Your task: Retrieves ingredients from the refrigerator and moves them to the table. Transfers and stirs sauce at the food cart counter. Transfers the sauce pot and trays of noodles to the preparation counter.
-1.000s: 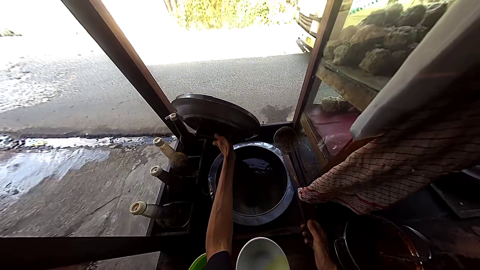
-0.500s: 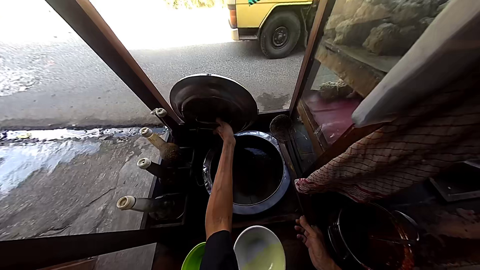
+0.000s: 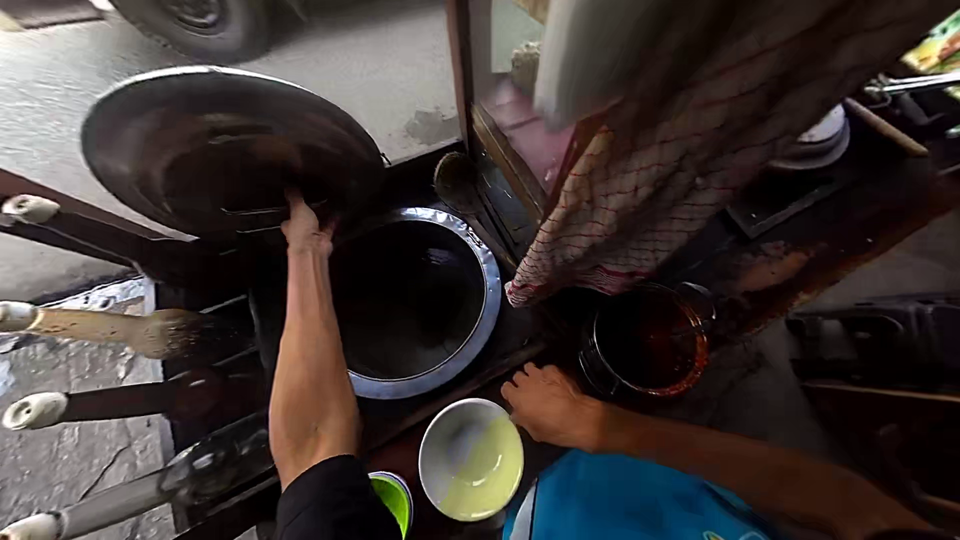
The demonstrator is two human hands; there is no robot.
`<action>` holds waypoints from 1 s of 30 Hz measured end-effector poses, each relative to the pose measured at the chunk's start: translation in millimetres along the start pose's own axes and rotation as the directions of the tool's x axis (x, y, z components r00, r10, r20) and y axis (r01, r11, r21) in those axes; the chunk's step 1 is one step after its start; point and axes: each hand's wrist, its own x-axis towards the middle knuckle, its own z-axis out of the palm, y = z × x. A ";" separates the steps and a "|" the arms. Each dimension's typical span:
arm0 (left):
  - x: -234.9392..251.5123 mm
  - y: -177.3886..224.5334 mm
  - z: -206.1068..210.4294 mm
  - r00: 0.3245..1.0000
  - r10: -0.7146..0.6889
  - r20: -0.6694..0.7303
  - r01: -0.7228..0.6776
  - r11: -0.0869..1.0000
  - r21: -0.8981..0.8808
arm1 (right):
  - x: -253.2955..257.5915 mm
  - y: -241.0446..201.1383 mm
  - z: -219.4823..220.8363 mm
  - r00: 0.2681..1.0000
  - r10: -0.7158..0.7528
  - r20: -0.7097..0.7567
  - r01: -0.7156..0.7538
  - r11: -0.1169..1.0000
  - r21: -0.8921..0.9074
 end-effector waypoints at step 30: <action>-8.7 15.2 -6.8 0.979 0.107 -0.173 -0.129 0.984 -0.121 | -6.7 42.8 -18.9 0.988 -0.057 0.143 0.084 0.977 -0.197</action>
